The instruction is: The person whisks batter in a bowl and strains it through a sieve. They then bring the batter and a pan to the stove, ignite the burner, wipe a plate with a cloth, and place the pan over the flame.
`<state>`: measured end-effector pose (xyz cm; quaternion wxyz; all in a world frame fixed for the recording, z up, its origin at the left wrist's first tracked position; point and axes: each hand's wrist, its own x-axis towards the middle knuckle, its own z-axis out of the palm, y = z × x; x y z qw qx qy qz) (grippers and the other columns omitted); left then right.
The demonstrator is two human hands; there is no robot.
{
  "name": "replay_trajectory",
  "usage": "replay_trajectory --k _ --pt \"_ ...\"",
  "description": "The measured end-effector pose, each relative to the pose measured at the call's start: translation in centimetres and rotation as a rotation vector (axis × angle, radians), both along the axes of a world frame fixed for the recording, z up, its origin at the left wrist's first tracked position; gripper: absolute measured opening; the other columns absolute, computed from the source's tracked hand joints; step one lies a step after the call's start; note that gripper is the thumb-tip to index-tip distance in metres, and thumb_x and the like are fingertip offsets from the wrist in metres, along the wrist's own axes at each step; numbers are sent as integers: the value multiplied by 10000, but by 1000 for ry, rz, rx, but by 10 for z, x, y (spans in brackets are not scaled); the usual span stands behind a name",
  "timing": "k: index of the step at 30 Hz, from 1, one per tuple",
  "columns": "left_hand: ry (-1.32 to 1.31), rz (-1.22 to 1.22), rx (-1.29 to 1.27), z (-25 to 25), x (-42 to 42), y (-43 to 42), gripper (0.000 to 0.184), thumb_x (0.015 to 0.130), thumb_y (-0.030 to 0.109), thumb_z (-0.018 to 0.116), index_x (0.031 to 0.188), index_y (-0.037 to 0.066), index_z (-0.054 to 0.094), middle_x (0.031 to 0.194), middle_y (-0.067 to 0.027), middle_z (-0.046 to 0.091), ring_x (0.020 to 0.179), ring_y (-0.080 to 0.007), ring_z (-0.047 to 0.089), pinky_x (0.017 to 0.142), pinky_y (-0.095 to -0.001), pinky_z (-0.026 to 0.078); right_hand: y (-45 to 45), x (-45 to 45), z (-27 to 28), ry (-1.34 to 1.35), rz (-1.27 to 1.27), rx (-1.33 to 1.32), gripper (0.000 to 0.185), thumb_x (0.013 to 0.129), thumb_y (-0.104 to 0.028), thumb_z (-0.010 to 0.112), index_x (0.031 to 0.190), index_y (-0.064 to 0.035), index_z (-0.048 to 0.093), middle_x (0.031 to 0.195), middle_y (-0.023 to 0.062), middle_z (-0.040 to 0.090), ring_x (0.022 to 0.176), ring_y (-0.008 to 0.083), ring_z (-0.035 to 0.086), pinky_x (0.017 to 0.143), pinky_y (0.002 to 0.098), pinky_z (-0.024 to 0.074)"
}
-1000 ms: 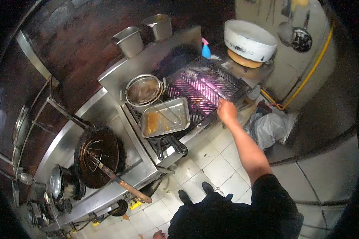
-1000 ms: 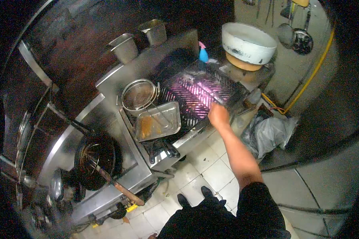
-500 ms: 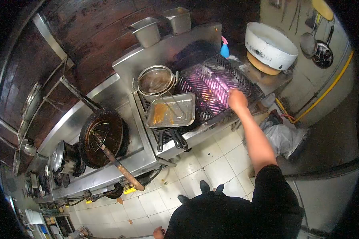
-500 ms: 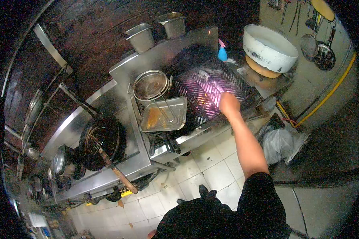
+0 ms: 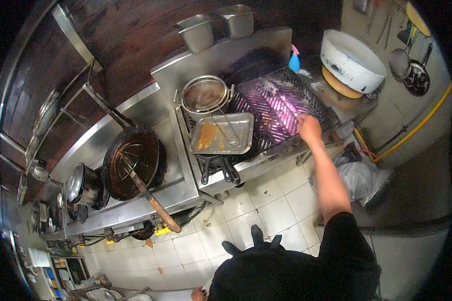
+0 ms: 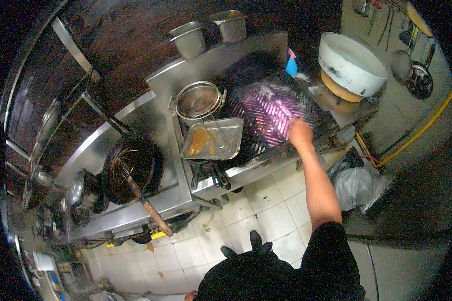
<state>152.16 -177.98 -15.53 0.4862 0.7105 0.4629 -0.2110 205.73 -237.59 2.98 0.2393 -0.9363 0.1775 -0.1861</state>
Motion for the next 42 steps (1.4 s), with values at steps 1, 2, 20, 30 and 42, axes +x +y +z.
replay_trajectory --k 1,2,20,30,42 --pt "0 12 -39 -9 -6 4 281 880 202 504 940 -32 647 799 -176 636 752 -273 592 728 -409 473 0 -5 8 -12 -11 -2 159 795 -78 584 918 -94 683 852 189 662 849 390 630 742 453 497" --pt "-5 -23 -14 -8 -8 2 283 880 208 504 931 -30 647 785 -174 633 741 -273 590 721 -411 473 0 -10 18 40 1 9 156 802 -88 594 932 -88 680 877 209 651 872 410 613 752 462 490" --pt "-355 -410 113 -50 -11 31 372 879 235 575 1162 -6 580 834 -129 648 764 -231 611 681 -348 509 -15 15 -10 -18 41 -87 141 775 -138 573 868 -76 658 899 182 657 872 394 630 777 476 505" --pt "-97 215 -127 -35 -4 19 280 901 260 565 1013 5 578 812 -139 628 684 -251 606 585 -375 486 -18 21 5 130 1 -9 195 796 -132 619 973 -98 695 936 170 677 916 367 636 800 424 504" --pt "39 240 -65 -37 26 27 262 859 242 607 1013 31 587 846 -148 646 714 -269 640 590 -417 516 -22 -53 78 -200 122 16 147 839 -81 589 955 -46 672 879 193 664 839 364 645 744 404 500"
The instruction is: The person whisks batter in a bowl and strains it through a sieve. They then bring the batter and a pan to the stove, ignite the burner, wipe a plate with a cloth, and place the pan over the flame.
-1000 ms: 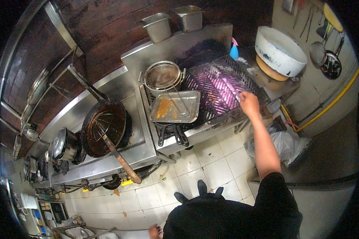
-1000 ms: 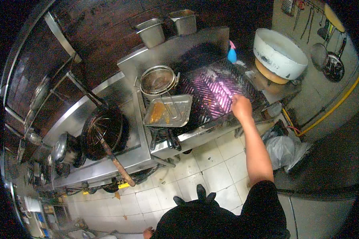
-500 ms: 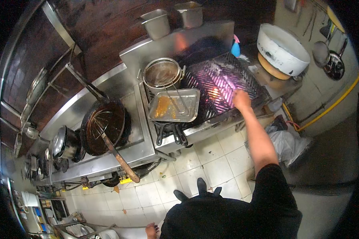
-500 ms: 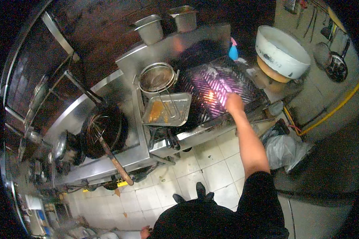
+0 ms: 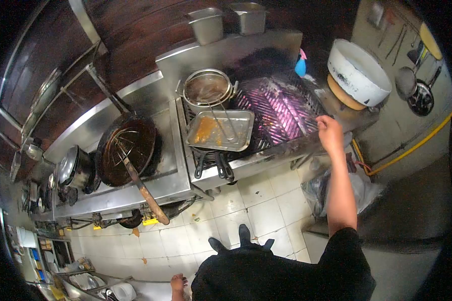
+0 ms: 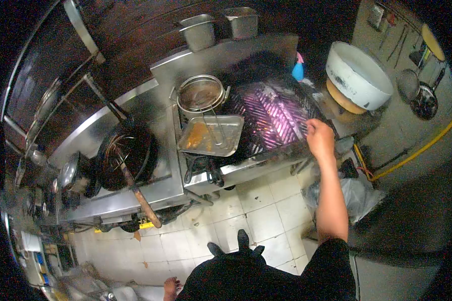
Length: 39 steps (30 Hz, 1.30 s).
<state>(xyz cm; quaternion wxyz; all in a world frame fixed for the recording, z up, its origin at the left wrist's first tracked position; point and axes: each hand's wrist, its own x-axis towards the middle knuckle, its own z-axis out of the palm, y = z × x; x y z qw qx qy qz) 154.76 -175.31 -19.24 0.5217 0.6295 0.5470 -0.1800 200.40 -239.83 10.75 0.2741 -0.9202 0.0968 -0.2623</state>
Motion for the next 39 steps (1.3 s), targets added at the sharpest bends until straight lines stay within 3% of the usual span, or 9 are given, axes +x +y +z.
replay_trajectory --k 2,4,6,9,16,23,33,36,39 --pt "-204 -425 131 -9 -4 16 289 885 273 578 1055 40 577 857 -130 651 716 -264 642 573 -419 519 14 -13 20 -33 23 -22 154 838 -75 592 968 -45 670 868 195 663 832 360 647 737 388 502" --pt "-253 -444 154 -15 -13 17 259 898 278 565 1027 53 577 828 -103 646 679 -231 632 538 -383 507 26 -19 35 -59 88 27 149 859 -73 578 967 -12 659 890 186 670 826 309 662 742 352 497" --pt "-152 -69 48 -4 1 4 187 898 256 567 927 72 588 760 -69 632 603 -168 609 483 -309 478 38 -20 46 -71 142 77 150 873 -74 568 968 5 654 898 162 677 826 248 656 749 330 488" --pt "-81 77 77 36 12 -20 176 889 242 580 906 68 601 765 -62 635 611 -160 607 507 -296 479 80 -21 71 -109 242 117 166 880 -78 562 992 4 654 850 109 666 792 137 605 735 284 470" --pt "-139 39 41 -21 -45 15 263 873 230 586 1002 6 637 782 -84 653 587 -171 612 501 -302 476 204 -20 108 -97 461 172 165 885 -79 570 990 13 657 836 47 655 765 105 569 716 260 457" --pt "-307 504 20 -57 -73 76 287 881 251 592 1040 14 629 791 -88 657 611 -169 623 507 -317 486 382 -29 115 -97 761 163 146 871 -43 577 977 19 657 843 37 649 772 91 558 719 238 447" --pt "-239 544 49 -68 -91 234 273 881 300 574 954 43 632 690 -61 617 582 -186 591 509 -349 468 677 -79 88 140 1037 263 137 870 -61 600 971 14 653 866 30 642 788 89 540 730 235 432" --pt "-99 108 221 -81 -100 291 328 876 321 567 974 16 637 704 -78 627 604 -199 597 542 -348 477 750 -87 72 172 1121 254 133 872 -66 602 970 3 660 835 11 630 730 79 509 685 222 415" --pt "-113 417 149 -38 -89 331 351 879 308 567 1005 -12 637 744 -92 639 617 -204 601 556 -341 481 822 -101 66 186 1179 235 132 873 -70 603 970 -7 665 760 -13 587 674 67 462 630 221 389"
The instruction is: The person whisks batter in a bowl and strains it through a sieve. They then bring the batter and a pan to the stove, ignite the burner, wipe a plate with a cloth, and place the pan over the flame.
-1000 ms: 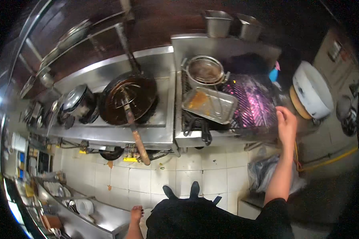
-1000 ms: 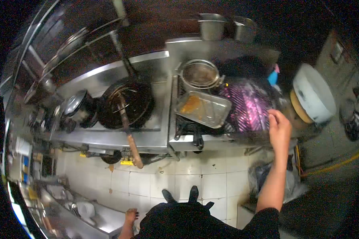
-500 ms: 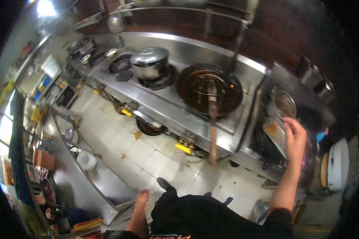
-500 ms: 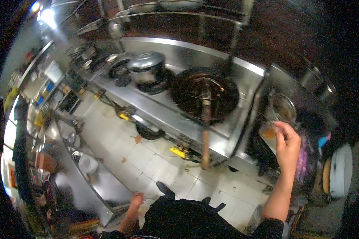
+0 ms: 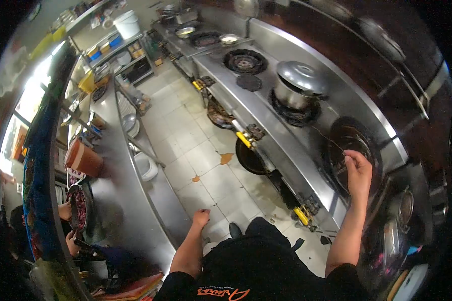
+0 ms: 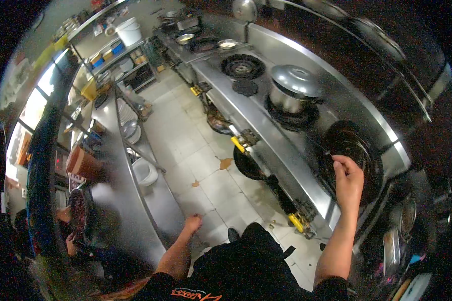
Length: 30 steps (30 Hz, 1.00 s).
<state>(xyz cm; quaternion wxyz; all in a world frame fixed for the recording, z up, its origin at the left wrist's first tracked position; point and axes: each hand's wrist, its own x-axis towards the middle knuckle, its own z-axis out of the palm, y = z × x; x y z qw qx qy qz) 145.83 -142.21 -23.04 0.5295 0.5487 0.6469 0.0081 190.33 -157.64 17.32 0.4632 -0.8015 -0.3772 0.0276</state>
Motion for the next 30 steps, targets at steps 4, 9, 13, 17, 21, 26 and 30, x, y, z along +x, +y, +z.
replay_trajectory --k 4,9,13,17,21,26,30 --pt "-233 223 -3 -34 -11 54 362 882 313 589 1030 -14 636 785 -84 646 639 -182 597 559 -326 478 93 -3 -25 -10 100 29 148 868 -68 604 990 -23 675 703 -28 528 633 62 420 579 228 360" --pt "-356 380 -61 -23 -20 145 346 881 304 615 1061 9 621 762 -53 621 631 -161 574 538 -287 458 197 3 -57 65 190 19 161 868 -83 600 999 -22 672 810 35 653 711 94 547 683 254 449" --pt "-278 469 8 -15 -54 188 292 882 286 613 1010 24 608 740 -52 602 580 -160 555 504 -297 444 267 12 -74 154 206 -53 157 860 -72 590 984 -20 671 803 52 658 715 104 560 692 260 452" --pt "-93 569 -74 15 -81 219 241 882 263 606 954 32 602 730 -71 603 564 -171 560 481 -321 438 331 19 -80 198 209 -145 157 854 -77 592 976 -21 673 760 55 641 696 103 554 660 261 444" --pt "-124 670 -189 -2 -97 228 227 882 244 597 964 32 607 717 -94 616 571 -193 578 472 -331 437 381 22 -78 230 196 -246 160 852 -86 591 974 -25 675 739 56 629 678 103 543 637 269 437" --pt "-43 512 -141 -23 -83 288 246 858 254 602 864 13 652 689 -117 632 612 -242 613 558 -372 480 430 30 -99 217 192 -196 161 856 -96 594 976 -27 676 743 52 629 668 103 533 636 266 435" --pt "290 57 194 -16 -38 385 311 801 306 643 804 -3 675 728 -172 659 703 -338 646 690 -418 507 466 23 -98 205 135 -198 154 855 -90 604 977 -30 677 748 38 630 670 96 529 638 260 434"
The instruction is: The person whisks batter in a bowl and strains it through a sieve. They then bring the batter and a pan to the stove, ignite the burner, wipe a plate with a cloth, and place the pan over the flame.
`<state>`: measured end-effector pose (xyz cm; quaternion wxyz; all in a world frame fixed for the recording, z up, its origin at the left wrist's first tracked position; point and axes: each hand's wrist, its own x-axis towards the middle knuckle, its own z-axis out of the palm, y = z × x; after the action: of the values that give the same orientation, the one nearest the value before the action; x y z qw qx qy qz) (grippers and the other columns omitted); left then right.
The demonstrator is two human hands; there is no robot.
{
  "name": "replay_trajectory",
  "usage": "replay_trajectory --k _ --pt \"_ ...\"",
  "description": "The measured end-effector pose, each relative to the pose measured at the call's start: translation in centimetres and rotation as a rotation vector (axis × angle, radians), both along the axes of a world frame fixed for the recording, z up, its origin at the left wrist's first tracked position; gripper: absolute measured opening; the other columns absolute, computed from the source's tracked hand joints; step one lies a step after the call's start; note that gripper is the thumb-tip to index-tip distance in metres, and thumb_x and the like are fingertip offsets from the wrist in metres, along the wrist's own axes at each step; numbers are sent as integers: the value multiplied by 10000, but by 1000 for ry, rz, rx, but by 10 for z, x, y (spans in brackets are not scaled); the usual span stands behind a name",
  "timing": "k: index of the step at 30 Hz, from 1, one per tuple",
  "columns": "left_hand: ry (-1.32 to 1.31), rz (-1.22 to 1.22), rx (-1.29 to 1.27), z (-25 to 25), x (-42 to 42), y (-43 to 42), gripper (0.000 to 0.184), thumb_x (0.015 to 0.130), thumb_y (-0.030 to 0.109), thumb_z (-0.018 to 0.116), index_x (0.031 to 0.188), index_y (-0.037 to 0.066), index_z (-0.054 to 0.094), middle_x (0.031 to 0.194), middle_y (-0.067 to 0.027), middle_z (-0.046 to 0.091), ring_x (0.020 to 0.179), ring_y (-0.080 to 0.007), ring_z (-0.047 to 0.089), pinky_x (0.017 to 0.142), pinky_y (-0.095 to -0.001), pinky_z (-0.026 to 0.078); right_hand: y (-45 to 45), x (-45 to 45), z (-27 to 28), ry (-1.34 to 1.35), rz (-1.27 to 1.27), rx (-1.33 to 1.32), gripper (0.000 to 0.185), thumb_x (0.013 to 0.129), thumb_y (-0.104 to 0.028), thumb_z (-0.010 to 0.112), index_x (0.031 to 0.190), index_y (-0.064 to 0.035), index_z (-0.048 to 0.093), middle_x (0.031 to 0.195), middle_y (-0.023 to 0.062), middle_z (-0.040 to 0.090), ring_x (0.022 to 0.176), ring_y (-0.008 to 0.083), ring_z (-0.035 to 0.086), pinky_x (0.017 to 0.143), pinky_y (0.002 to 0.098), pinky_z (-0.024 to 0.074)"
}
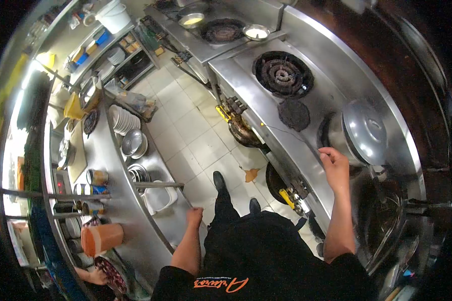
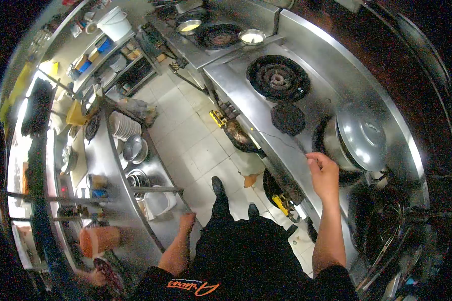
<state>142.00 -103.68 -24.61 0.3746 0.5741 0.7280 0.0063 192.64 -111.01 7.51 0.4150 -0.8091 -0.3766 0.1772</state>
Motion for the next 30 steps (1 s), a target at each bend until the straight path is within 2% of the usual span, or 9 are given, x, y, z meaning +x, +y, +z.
replay_trajectory --k 2,4,7,10,12,18,22,25,30 --pt "2 16 179 7 35 55 366 764 363 677 828 3 690 788 -203 669 772 -378 649 735 -442 506 20 -6 -1 2 -38 -9 148 855 -81 607 976 -31 677 748 27 627 671 88 525 637 253 430" --pt "-94 -61 272 0 71 124 371 761 381 690 816 15 697 790 -201 672 787 -352 658 737 -435 508 35 -10 -7 15 -86 -12 141 857 -71 610 975 -33 678 743 13 620 672 78 519 634 243 425" --pt "-221 -182 397 44 153 213 351 765 367 699 805 19 696 779 -195 670 755 -346 657 700 -425 510 62 -21 1 52 -223 -89 135 866 -69 610 977 -37 680 732 2 606 664 69 511 621 234 418" --pt "-327 -279 570 80 224 272 328 783 354 691 789 26 695 773 -193 665 748 -360 648 684 -435 509 82 -16 -18 -4 -250 5 131 870 -73 611 974 -29 678 718 -12 592 650 62 496 606 228 408" --pt "-293 -272 526 93 265 299 295 771 319 679 817 29 701 811 -202 671 774 -358 654 710 -441 519 100 -22 -10 -89 -251 -18 128 871 -72 607 967 -15 669 707 -12 589 636 61 483 597 225 402" --pt "-128 -334 359 94 312 331 284 778 330 690 845 54 708 847 -183 674 806 -351 655 715 -452 520 145 6 -24 -15 -339 -11 130 861 -64 591 955 -13 665 684 0 564 624 70 466 570 242 386" --pt "-157 -374 434 92 313 339 259 769 308 701 808 52 689 803 -176 668 778 -350 652 683 -442 516 171 42 -37 -253 -311 -59 157 863 -116 593 968 -23 665 763 108 650 668 172 598 646 303 466" --pt "-162 -414 431 90 320 343 232 740 261 707 821 46 680 770 -175 661 736 -363 644 654 -453 512 199 64 -43 -274 -352 -5 168 866 -137 593 977 -36 668 864 151 680 764 257 657 721 330 496" --pt "-120 -471 510 86 324 346 148 705 173 677 779 45 662 747 -174 653 724 -371 640 651 -466 510 240 111 -83 -345 -381 -76 172 864 -129 583 995 -60 671 927 167 678 849 320 657 768 369 505"
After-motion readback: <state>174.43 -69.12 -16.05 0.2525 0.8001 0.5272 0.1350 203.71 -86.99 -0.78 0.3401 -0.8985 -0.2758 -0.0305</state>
